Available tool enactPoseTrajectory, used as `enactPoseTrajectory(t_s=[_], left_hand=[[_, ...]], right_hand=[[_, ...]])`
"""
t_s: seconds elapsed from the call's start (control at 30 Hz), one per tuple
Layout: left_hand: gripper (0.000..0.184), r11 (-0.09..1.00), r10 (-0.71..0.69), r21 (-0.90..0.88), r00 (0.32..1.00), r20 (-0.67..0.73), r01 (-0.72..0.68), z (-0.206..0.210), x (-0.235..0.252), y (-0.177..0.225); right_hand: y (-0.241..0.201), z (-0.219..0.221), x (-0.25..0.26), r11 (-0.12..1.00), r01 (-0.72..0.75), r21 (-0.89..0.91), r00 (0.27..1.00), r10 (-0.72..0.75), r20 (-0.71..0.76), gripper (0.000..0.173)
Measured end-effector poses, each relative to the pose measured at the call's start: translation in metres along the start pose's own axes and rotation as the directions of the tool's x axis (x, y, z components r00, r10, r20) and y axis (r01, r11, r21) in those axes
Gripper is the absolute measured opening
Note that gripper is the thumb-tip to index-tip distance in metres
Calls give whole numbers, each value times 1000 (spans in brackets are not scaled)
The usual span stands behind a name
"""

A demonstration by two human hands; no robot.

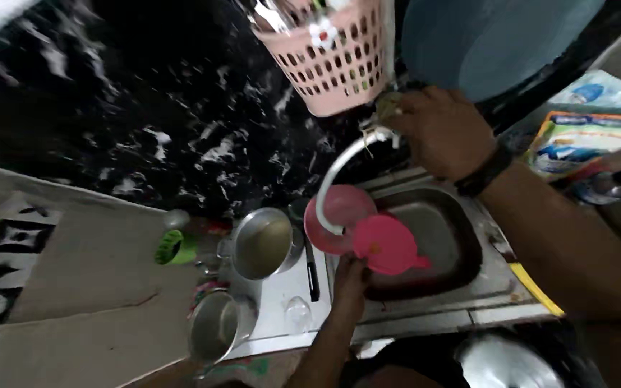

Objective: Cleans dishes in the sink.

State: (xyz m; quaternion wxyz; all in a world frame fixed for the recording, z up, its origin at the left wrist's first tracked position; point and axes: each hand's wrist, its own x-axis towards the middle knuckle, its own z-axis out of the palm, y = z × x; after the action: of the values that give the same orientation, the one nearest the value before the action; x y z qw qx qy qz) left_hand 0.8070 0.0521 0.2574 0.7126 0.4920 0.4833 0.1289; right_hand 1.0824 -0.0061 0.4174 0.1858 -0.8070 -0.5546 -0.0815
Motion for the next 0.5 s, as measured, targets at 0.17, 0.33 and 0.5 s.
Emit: enactPoseTrajectory(t_s=[0.17,0.33,0.5], left_hand=[[29,1000,1,-26,999,36,0,36,33,-13],[31,999,-37,-35,999,24,37,53,54,-21],[34,998,35,57,999,9,-35,50,65,-28]], right_hand=[[11,41,-44,962,-12,273,946,99,-309,46],[25,161,-159,301,-699,649,634,681,366,49],[5,197,-165,-92,-737,670,416,719,556,33]])
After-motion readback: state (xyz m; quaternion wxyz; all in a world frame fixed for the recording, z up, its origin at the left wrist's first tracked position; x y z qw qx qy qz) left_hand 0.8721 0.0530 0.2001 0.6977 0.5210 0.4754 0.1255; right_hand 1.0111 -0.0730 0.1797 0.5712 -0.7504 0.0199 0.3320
